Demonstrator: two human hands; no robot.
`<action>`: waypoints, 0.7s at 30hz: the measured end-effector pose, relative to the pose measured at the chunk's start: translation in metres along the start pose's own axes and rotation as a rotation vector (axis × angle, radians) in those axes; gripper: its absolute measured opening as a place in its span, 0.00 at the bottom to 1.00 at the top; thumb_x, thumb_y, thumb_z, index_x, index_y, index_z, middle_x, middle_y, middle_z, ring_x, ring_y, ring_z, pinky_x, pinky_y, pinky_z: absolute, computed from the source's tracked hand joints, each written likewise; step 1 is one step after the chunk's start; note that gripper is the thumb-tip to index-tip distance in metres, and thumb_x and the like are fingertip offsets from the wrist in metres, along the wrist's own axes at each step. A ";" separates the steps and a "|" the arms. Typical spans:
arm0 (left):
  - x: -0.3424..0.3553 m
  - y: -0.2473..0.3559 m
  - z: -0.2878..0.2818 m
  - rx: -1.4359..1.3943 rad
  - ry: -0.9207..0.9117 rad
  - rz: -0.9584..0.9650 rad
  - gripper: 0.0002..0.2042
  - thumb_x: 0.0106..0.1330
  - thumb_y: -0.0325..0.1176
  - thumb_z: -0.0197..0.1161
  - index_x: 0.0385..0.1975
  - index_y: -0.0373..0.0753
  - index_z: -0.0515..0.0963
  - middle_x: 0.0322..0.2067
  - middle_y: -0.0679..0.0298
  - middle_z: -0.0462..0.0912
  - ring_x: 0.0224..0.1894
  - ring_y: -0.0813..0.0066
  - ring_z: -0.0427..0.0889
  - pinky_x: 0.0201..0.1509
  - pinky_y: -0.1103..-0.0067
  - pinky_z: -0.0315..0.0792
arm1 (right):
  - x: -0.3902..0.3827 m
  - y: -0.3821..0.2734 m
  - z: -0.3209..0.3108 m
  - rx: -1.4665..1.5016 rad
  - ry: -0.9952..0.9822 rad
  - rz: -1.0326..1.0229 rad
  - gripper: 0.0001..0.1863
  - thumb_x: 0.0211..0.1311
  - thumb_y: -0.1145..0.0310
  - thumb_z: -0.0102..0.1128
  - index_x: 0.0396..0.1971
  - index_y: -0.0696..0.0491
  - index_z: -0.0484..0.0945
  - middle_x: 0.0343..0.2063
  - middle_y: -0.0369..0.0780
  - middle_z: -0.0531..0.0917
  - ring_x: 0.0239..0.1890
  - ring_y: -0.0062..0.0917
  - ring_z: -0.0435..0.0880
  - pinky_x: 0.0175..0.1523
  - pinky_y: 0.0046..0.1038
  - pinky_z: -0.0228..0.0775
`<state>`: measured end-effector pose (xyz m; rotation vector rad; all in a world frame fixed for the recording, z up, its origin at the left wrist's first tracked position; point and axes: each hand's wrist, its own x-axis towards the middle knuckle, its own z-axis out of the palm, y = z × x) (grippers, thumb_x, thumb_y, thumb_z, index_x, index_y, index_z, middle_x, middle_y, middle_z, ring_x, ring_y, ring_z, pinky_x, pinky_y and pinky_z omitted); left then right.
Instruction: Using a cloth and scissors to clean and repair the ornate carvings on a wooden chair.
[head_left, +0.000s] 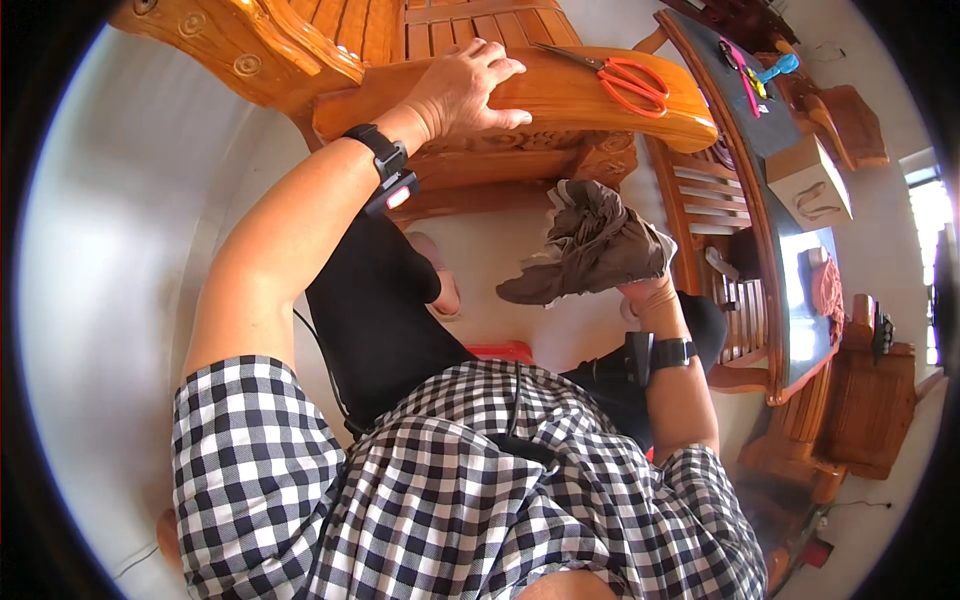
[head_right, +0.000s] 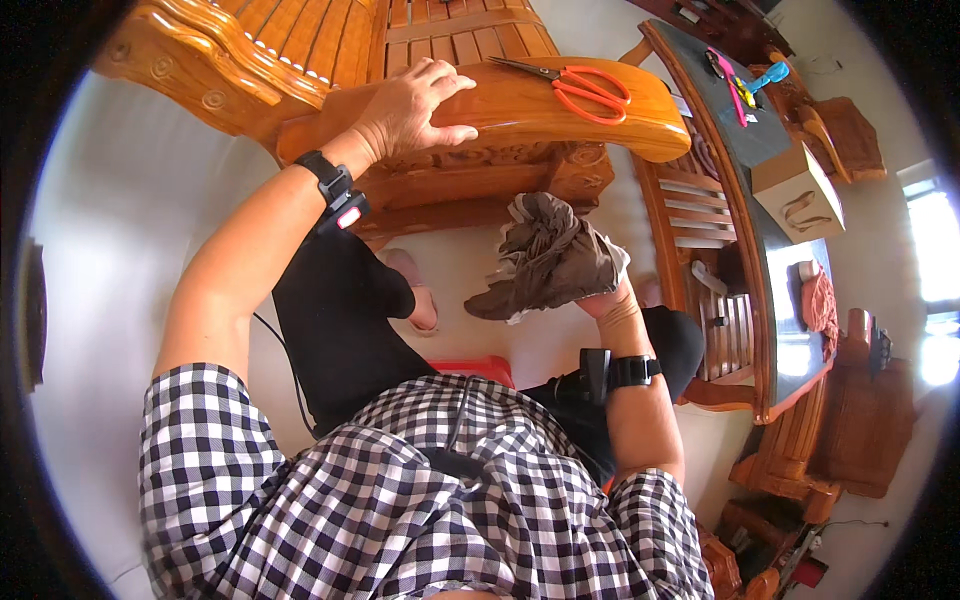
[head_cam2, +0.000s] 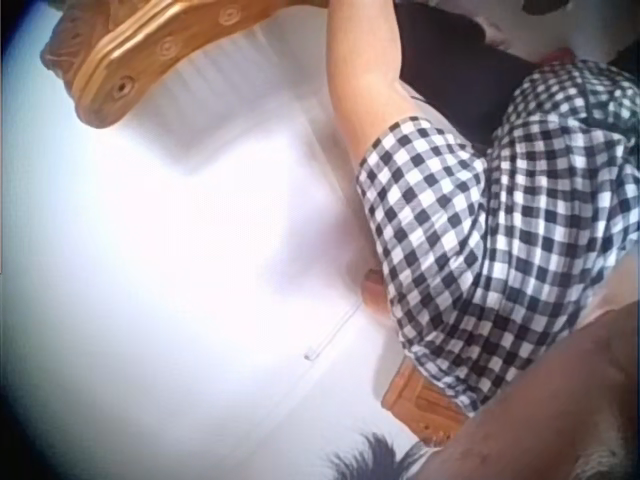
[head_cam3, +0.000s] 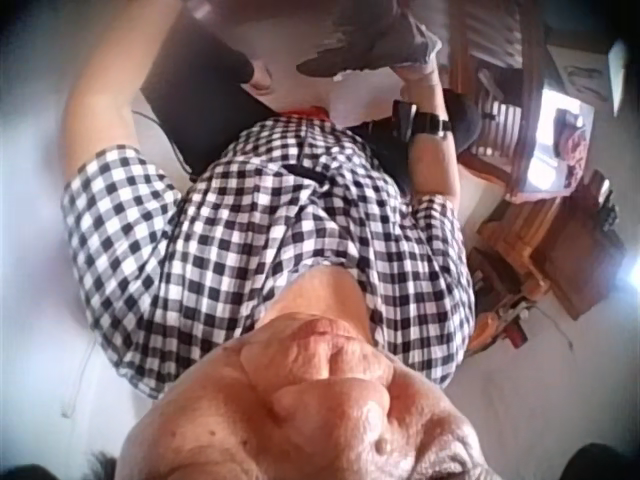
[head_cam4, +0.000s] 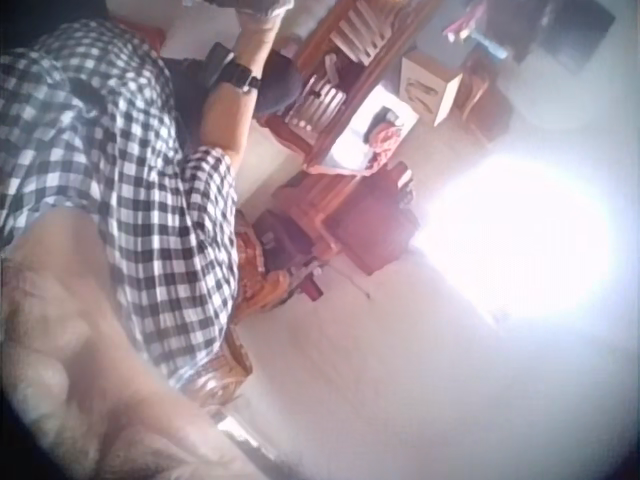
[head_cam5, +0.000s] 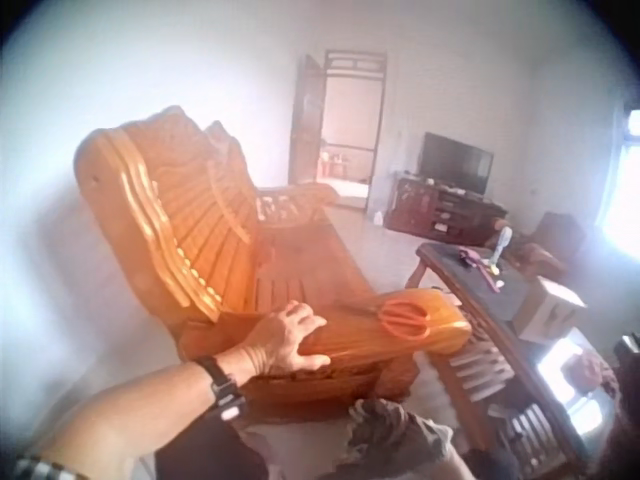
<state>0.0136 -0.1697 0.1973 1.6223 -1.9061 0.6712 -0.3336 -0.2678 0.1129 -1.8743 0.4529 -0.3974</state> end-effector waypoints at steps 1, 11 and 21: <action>-0.004 -0.003 -0.001 0.014 0.012 -0.005 0.27 0.55 0.53 0.65 0.48 0.39 0.76 0.44 0.60 0.76 0.50 0.62 0.74 0.54 0.69 0.71 | -0.001 0.002 0.004 0.235 0.011 0.000 0.20 0.59 0.73 0.59 0.53 0.57 0.72 0.51 0.42 0.78 0.50 0.30 0.77 0.58 0.30 0.69; -0.059 0.053 0.008 -0.096 0.292 0.058 0.11 0.49 0.34 0.65 0.32 0.40 0.77 0.31 0.60 0.76 0.35 0.61 0.76 0.41 0.66 0.72 | -0.023 0.038 0.011 0.291 0.004 0.197 0.27 0.66 0.59 0.52 0.61 0.55 0.65 0.59 0.39 0.72 0.57 0.30 0.73 0.60 0.33 0.67; -0.184 0.129 0.069 -2.069 -0.047 -1.159 0.21 0.69 0.45 0.53 0.53 0.36 0.72 0.47 0.60 0.79 0.47 0.70 0.79 0.50 0.71 0.75 | 0.046 -0.090 0.115 -0.070 -0.321 -0.006 0.23 0.43 0.78 0.66 0.45 0.59 0.77 0.44 0.41 0.81 0.45 0.30 0.80 0.54 0.33 0.71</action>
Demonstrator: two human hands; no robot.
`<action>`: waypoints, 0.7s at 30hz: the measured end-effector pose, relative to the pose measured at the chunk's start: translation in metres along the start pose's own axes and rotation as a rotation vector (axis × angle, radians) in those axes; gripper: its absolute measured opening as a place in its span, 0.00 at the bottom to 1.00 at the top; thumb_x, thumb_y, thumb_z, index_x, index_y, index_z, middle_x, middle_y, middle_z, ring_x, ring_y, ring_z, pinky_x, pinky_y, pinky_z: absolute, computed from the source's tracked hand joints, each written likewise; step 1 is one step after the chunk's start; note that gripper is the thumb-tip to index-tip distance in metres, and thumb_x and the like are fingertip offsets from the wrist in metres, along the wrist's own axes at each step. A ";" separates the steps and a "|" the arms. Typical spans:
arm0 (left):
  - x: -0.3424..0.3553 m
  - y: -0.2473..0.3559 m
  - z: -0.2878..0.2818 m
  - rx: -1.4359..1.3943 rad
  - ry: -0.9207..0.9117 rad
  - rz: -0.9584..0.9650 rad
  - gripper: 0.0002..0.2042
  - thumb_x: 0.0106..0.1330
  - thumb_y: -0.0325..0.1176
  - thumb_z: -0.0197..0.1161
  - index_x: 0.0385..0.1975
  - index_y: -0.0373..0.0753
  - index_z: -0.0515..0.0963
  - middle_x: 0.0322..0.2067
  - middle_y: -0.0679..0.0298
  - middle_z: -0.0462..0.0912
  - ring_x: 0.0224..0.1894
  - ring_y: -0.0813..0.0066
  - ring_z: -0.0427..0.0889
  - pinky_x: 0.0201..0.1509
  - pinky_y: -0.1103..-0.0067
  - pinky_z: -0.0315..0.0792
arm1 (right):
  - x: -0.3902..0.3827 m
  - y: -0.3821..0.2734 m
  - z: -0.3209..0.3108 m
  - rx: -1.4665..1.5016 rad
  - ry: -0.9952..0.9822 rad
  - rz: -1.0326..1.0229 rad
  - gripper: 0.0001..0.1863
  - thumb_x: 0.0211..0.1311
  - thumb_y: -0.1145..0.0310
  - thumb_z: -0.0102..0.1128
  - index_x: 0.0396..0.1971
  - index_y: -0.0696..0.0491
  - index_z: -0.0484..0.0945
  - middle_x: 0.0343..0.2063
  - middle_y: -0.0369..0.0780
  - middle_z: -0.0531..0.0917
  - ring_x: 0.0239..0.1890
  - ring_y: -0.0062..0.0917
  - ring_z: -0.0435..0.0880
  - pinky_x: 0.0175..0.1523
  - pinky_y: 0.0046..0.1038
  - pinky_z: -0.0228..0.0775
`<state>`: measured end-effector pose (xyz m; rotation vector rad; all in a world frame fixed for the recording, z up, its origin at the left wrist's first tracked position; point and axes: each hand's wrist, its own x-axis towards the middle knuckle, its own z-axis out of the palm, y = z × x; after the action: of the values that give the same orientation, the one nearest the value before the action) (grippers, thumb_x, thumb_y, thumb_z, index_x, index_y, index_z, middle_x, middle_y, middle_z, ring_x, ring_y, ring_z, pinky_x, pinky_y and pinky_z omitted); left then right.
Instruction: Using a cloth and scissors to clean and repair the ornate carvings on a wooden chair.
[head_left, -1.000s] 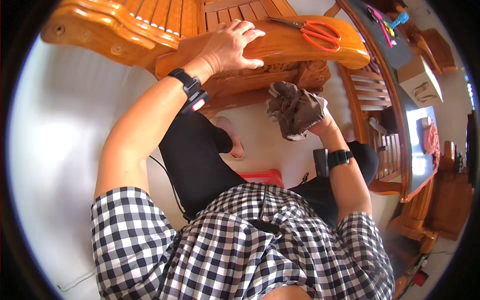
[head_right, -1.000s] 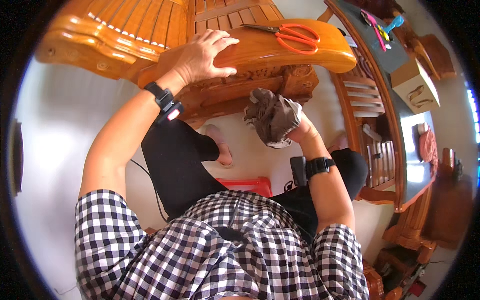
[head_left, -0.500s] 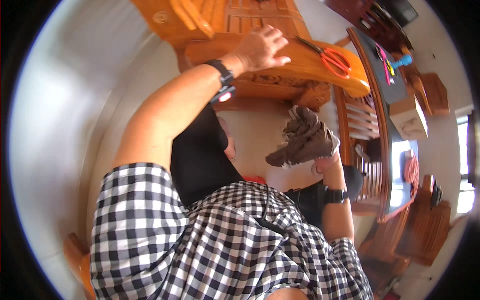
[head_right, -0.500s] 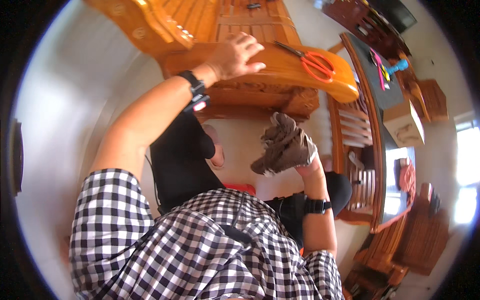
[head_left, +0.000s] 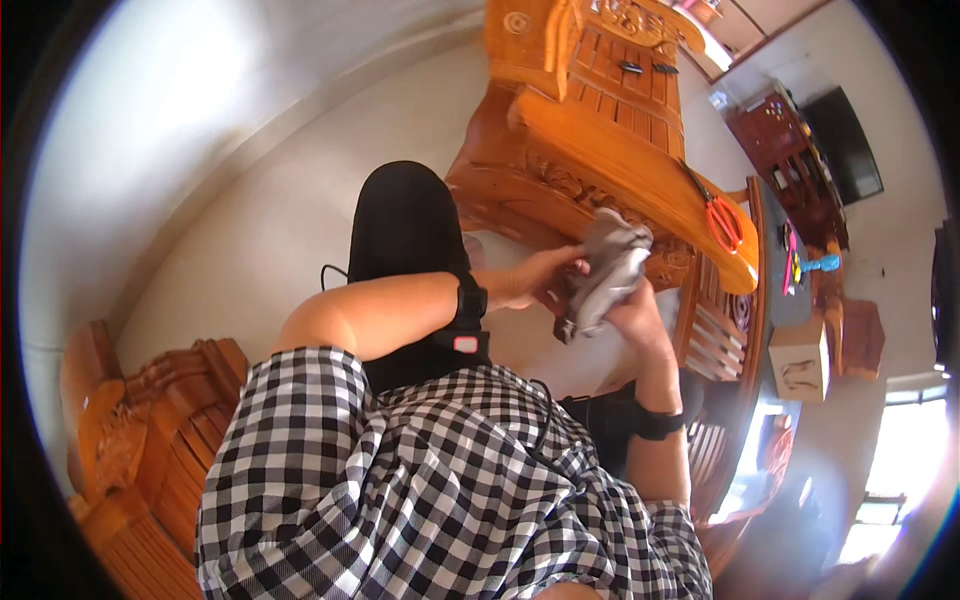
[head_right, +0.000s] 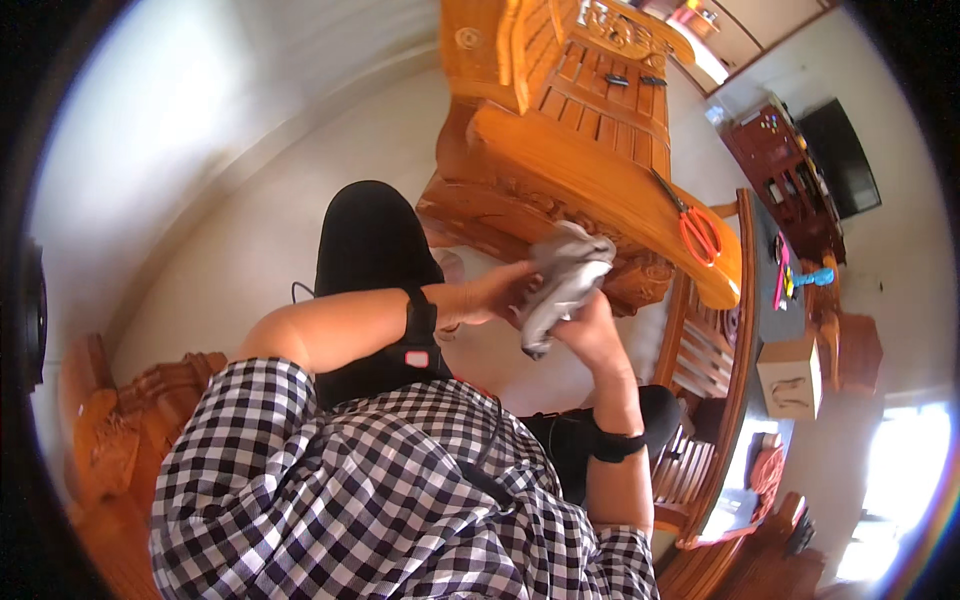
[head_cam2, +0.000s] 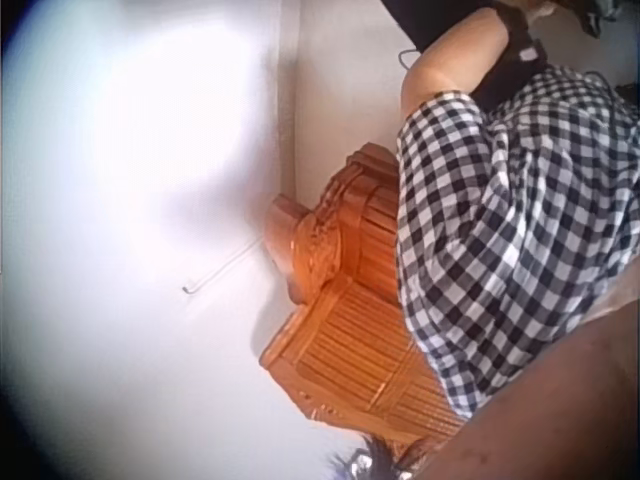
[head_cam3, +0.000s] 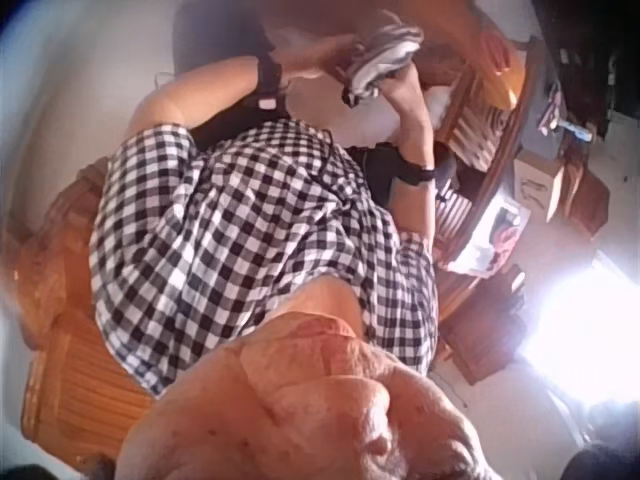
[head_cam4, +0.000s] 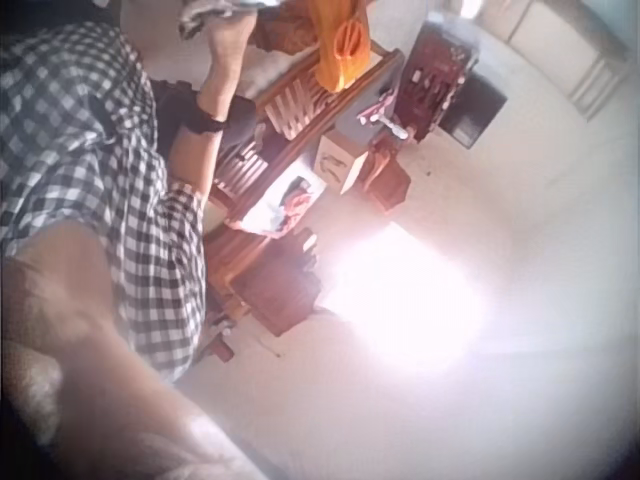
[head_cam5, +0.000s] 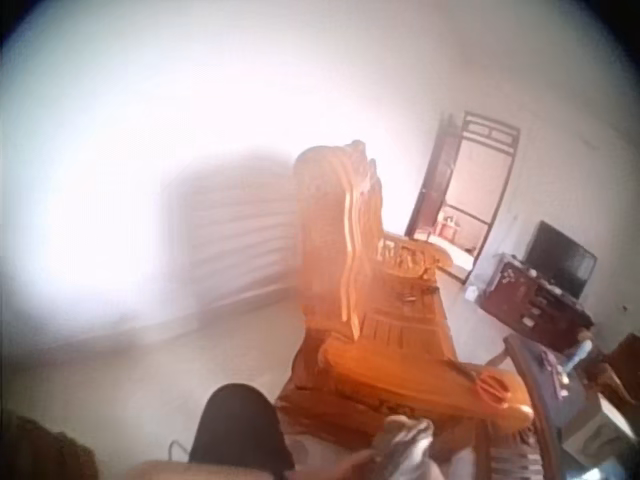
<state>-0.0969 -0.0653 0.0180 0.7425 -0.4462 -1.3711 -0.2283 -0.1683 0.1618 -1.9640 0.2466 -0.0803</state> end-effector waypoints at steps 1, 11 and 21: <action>0.006 0.000 -0.009 -0.232 -0.111 0.119 0.21 0.72 0.46 0.49 0.56 0.36 0.69 0.51 0.59 0.77 0.51 0.70 0.78 0.54 0.72 0.74 | 0.011 -0.018 0.016 -0.422 -0.008 -0.159 0.21 0.43 0.69 0.70 0.41 0.57 0.80 0.43 0.46 0.81 0.45 0.37 0.80 0.55 0.38 0.68; -0.078 0.029 0.005 0.235 0.209 0.655 0.21 0.71 0.46 0.49 0.56 0.38 0.70 0.52 0.54 0.75 0.54 0.67 0.74 0.56 0.73 0.70 | 0.053 -0.077 0.055 -1.282 -0.202 -0.342 0.22 0.41 0.49 0.68 0.33 0.51 0.84 0.33 0.45 0.83 0.42 0.40 0.79 0.50 0.38 0.65; -0.132 0.048 0.044 0.633 0.610 0.979 0.21 0.67 0.45 0.52 0.55 0.40 0.71 0.56 0.51 0.68 0.58 0.60 0.66 0.58 0.68 0.65 | 0.068 -0.110 0.074 -1.301 -0.474 -0.242 0.22 0.42 0.48 0.65 0.35 0.48 0.84 0.29 0.43 0.84 0.34 0.38 0.82 0.39 0.36 0.72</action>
<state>-0.1155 0.0554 0.0998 1.1835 -0.6338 -0.0405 -0.1345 -0.0744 0.2292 -3.1982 -0.3663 0.5096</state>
